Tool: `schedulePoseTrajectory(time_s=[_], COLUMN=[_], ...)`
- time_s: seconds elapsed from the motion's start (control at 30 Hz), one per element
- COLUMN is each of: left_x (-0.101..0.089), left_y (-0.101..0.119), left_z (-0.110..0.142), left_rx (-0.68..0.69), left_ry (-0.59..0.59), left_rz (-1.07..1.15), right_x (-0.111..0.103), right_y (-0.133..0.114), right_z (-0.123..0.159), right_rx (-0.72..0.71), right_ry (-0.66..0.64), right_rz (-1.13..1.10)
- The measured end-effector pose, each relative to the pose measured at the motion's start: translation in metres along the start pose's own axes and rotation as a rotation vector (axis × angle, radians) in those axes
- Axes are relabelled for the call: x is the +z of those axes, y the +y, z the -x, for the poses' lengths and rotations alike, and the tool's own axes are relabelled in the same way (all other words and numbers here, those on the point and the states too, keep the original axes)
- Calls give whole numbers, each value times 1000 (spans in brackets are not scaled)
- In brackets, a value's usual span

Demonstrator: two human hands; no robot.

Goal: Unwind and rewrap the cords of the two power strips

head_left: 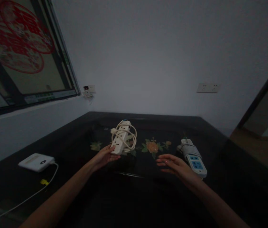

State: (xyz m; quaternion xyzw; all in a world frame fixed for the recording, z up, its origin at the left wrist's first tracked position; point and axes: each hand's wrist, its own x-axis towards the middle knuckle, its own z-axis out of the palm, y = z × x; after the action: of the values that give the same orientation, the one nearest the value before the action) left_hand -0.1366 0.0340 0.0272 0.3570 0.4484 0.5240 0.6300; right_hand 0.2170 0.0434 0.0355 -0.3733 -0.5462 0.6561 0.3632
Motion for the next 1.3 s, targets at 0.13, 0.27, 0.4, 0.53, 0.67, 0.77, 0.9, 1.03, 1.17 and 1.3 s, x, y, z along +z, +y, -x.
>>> schedulePoseTrajectory(time_s=[0.13, 0.27, 0.4, 0.53, 0.67, 0.77, 0.9, 1.03, 1.17, 1.3], left_x=[-42, -68, -86, -102, -113, -120, -129, -132, -127, -115], left_y=[1, 2, 6, 11, 21, 28, 30, 24, 27, 41], left_z=[-7, -17, -26, -32, -35, -38, -40, -39, -33, -25], left_rx=[-83, -131, -171, -209, -196, -167, -112, -50, 1, 171], left_ry=[62, 127, 200, 243, 234, 243, 272, 309, 345, 473], left_rz=[-74, -123, -181, -260, -347, -431, -567, -696, -833, -1001], right_x=[-3, -2, 0, 2, 3, 3, 5, 8, 11, 13], right_y=[15, 21, 23, 27, 32, 33, 31, 28, 24, 20], right_z=[16, 18, 19, 21, 21, 24, 27, 29, 30, 34], right_rx=[85, 104, 107, 120, 131, 154, 192, 213, 230, 209], right_ry=[-64, -110, -161, -190, -212, -205, -176, -177, -168, -162], right_rz=[64, 98, 117, 166, 227, 288, 371, 377, 406, 459])
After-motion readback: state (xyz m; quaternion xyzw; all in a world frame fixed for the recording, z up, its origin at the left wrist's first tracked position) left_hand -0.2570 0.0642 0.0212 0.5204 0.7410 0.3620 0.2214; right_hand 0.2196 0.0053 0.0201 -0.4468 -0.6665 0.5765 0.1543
